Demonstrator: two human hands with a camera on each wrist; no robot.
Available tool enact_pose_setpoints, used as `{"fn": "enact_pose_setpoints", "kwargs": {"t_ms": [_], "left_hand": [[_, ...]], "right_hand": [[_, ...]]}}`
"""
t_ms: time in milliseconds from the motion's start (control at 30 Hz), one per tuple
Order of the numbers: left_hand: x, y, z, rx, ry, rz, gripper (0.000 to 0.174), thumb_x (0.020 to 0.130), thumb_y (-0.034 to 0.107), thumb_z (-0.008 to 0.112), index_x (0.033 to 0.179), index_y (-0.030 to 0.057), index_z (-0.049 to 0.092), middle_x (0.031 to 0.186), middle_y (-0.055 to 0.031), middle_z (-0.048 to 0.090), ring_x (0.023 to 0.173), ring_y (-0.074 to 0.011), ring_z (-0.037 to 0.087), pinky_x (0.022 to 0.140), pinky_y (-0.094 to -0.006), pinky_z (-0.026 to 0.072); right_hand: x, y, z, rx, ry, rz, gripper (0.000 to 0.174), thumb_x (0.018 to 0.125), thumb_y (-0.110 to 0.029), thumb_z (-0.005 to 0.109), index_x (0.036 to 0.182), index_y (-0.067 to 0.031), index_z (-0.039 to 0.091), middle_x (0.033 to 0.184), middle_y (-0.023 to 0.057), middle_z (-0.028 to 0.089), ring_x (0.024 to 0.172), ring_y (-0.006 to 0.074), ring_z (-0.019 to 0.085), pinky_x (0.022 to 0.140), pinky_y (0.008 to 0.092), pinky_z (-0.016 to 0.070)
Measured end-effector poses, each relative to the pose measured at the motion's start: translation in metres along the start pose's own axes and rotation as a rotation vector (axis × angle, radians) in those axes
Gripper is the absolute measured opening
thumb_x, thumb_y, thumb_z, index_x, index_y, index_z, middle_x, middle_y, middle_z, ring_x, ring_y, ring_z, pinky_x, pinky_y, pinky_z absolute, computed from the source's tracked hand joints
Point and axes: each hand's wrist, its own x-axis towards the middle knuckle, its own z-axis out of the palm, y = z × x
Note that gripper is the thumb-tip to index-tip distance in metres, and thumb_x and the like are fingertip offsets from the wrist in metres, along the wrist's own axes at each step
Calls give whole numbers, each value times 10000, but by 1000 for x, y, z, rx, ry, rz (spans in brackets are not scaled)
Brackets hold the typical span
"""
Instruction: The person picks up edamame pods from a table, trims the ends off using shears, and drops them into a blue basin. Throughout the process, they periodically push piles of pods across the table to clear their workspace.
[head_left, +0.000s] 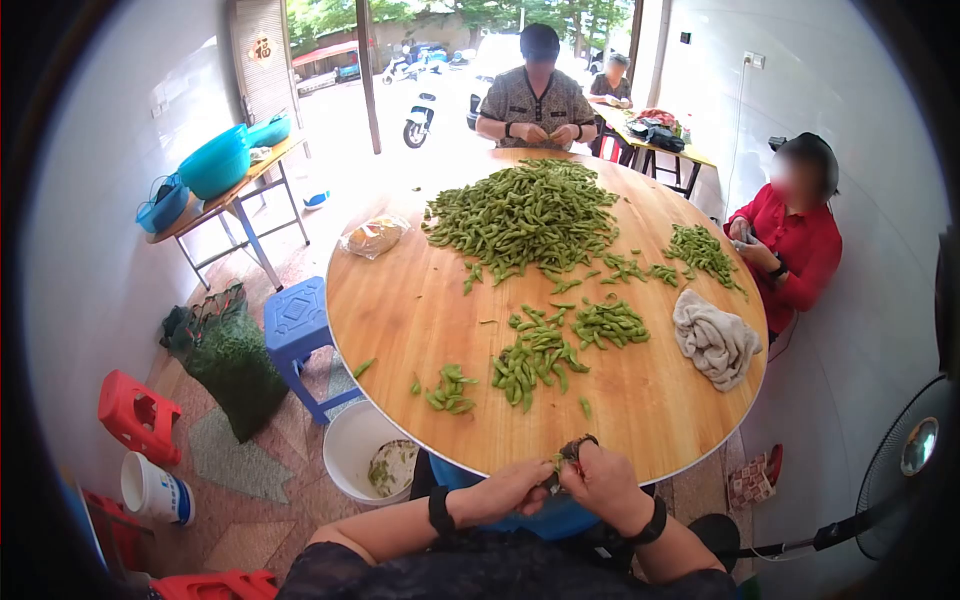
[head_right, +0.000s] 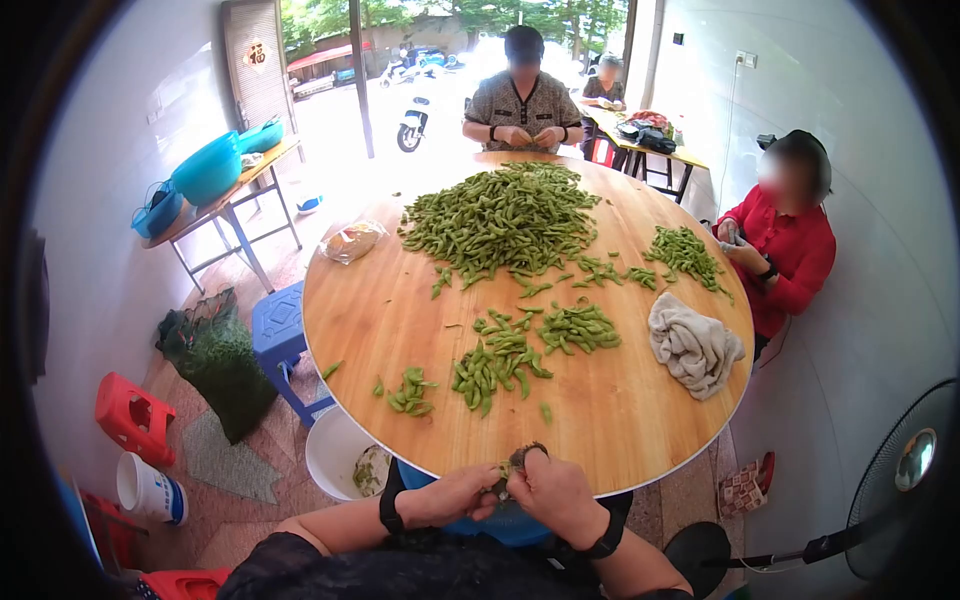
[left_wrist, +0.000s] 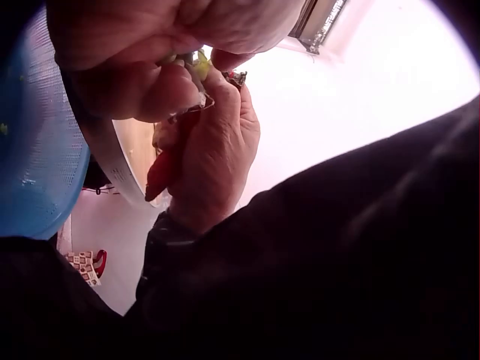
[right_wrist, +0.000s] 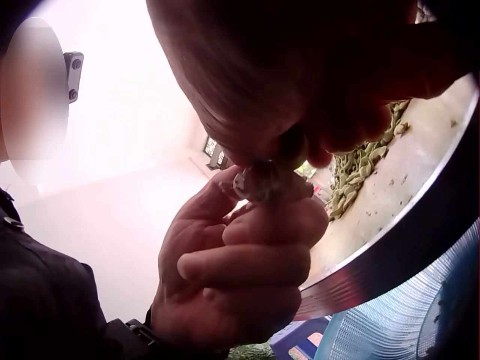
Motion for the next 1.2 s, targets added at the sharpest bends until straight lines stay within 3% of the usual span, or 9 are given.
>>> {"fn": "enact_pose_setpoints", "kwargs": {"t_ms": [300, 500, 567, 700, 767, 900, 967, 1133, 1200], "left_hand": [[3, -6, 5, -41, -47, 56, 373, 992, 449, 401, 932, 100, 516, 695, 9, 456, 601, -101, 457, 533, -222, 359], [0, -6, 5, 132, -15, 136, 410, 988, 429, 432, 790, 83, 524, 554, 7, 497, 478, -84, 449, 468, -225, 345], [3, -12, 0, 148, -16, 134, 397, 992, 409, 423, 801, 77, 528, 559, 3, 506, 480, -87, 457, 469, -228, 348], [-5, -1, 8, 217, 57, 83, 315, 989, 318, 396, 843, 69, 522, 608, -17, 529, 533, -108, 493, 498, -240, 363], [-3, -5, 5, 199, 83, 74, 283, 976, 289, 396, 863, 67, 532, 621, -15, 529, 541, -108, 490, 495, -237, 357], [1, -13, 4, 23, 120, 93, 265, 941, 240, 381, 880, 62, 568, 581, -22, 512, 503, -107, 476, 468, -246, 351], [3, -19, -4, -24, 59, 113, 245, 939, 229, 394, 869, 73, 571, 611, -14, 493, 496, -108, 434, 454, -247, 332], [-11, 0, 5, -142, 225, 9, 161, 915, 153, 408, 837, 60, 513, 608, -12, 430, 488, -111, 388, 447, -245, 324], [-10, -5, -7, -233, 155, -6, 160, 917, 113, 375, 938, 46, 519, 625, -16, 438, 466, -111, 377, 435, -238, 320]], "right_hand": [[0, -10, 6, 155, 193, -33, 115, 754, -79, 642, 841, -25, 589, 749, 180, 568, 665, 341, 594, 547, 371, 492], [-8, -8, 4, 671, -10, 320, 91, 861, -86, 580, 839, 1, 569, 689, 65, 552, 613, 161, 567, 536, 295, 454], [-8, -11, -1, 1057, -134, 642, 104, 887, -78, 550, 832, 9, 563, 672, 21, 526, 614, 97, 511, 539, 270, 432], [-12, -16, 12, 938, -5, 539, 88, 879, -76, 560, 838, 3, 565, 666, 44, 529, 577, 113, 501, 524, 266, 425], [-14, -16, 16, 525, 145, 149, 63, 849, -67, 581, 858, -6, 568, 671, 87, 545, 554, 174, 539, 515, 303, 440], [-13, -19, 20, 352, 185, 26, 103, 814, -82, 621, 864, -8, 571, 690, 138, 562, 569, 254, 568, 527, 342, 457], [-10, -20, 19, 10, 160, -101, 147, 792, -114, 653, 849, -4, 574, 708, 154, 570, 602, 306, 572, 545, 364, 464], [-2, -4, 12, 617, 8, 300, 153, 827, -136, 648, 860, -1, 583, 736, 150, 563, 625, 332, 580, 542, 388, 459], [-7, 0, 6, 453, 23, 188, 146, 829, -125, 648, 883, -1, 594, 759, 150, 572, 639, 326, 591, 548, 379, 467]]}}
